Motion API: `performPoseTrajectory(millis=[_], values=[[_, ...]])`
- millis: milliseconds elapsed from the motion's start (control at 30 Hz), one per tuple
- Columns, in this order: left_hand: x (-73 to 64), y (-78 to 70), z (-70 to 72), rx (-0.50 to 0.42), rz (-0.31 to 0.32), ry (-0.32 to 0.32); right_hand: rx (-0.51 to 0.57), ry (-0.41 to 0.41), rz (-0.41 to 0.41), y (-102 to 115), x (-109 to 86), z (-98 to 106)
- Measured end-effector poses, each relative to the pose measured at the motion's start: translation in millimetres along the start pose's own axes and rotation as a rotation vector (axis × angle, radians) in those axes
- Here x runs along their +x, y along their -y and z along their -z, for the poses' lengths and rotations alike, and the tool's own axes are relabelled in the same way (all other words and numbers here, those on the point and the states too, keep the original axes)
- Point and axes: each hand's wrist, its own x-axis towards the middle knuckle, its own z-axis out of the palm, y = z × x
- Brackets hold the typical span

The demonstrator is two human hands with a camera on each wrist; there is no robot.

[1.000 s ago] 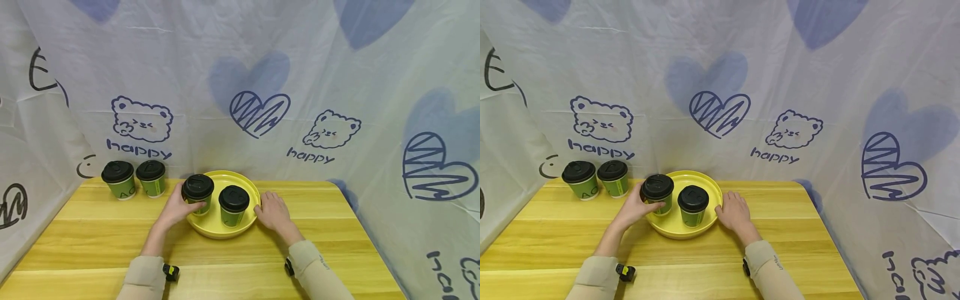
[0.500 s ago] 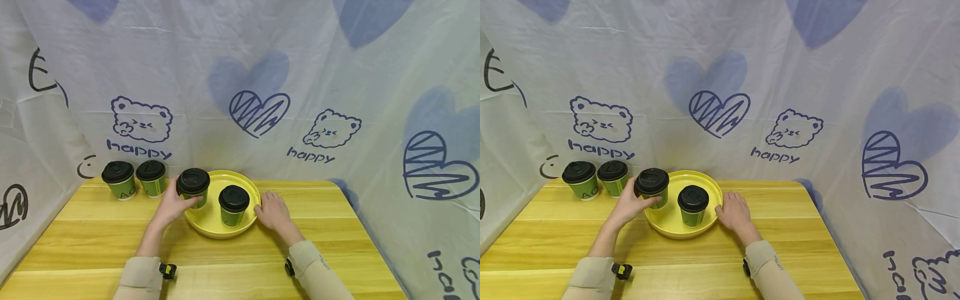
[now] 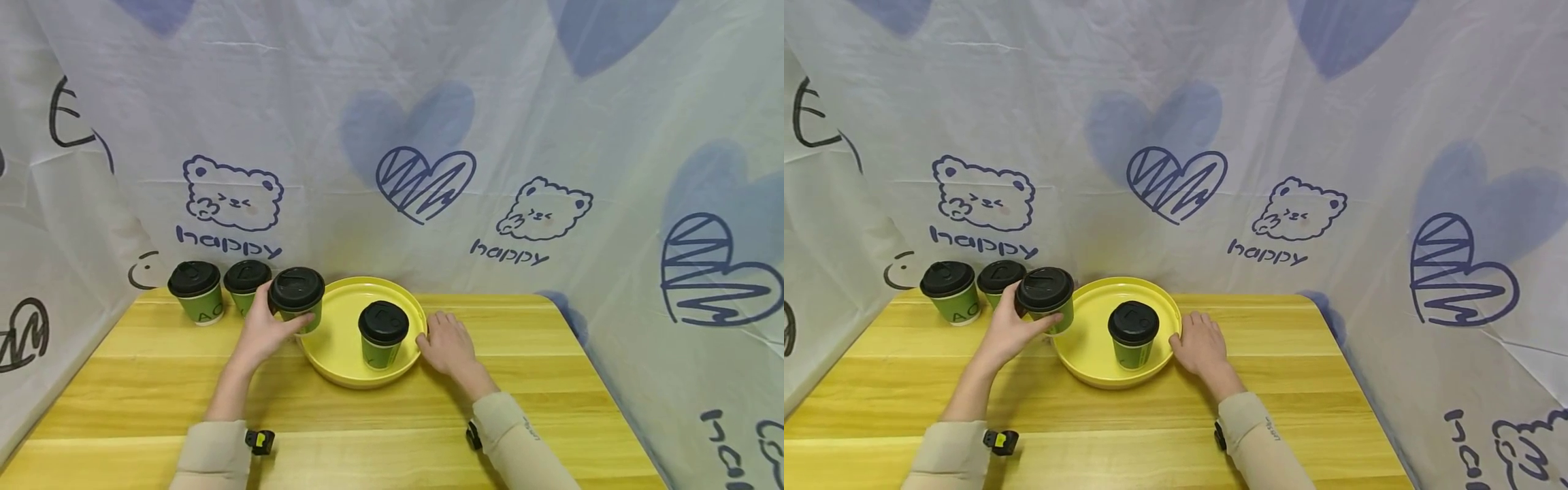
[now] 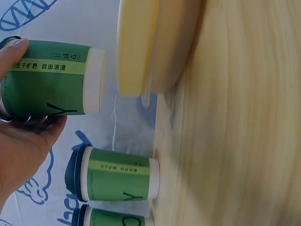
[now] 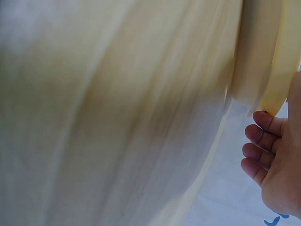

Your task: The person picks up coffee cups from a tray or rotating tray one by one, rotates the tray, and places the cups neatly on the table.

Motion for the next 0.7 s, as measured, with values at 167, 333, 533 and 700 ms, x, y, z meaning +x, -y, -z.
performPoseTrajectory(millis=[167, 333, 533, 700], values=[[-2.6, 3.9, 11.5, 0.0, 0.006, -0.016, -0.001, 0.006, -0.011, 0, 1.2, -1], [-4.8, 8.3, 21.2, 0.009, 0.01, -0.037, 0.004, 0.004, -0.014, 0, 0.7, -1], [-10.3, 12.8, 35.4, 0.004, 0.041, -0.058, 0.008, -0.015, -0.006, 2, 0.4, 1], [-14.8, 18.1, 46.5, -0.001, 0.05, -0.079, 0.011, -0.017, -0.011, 4, -1.8, 2]])
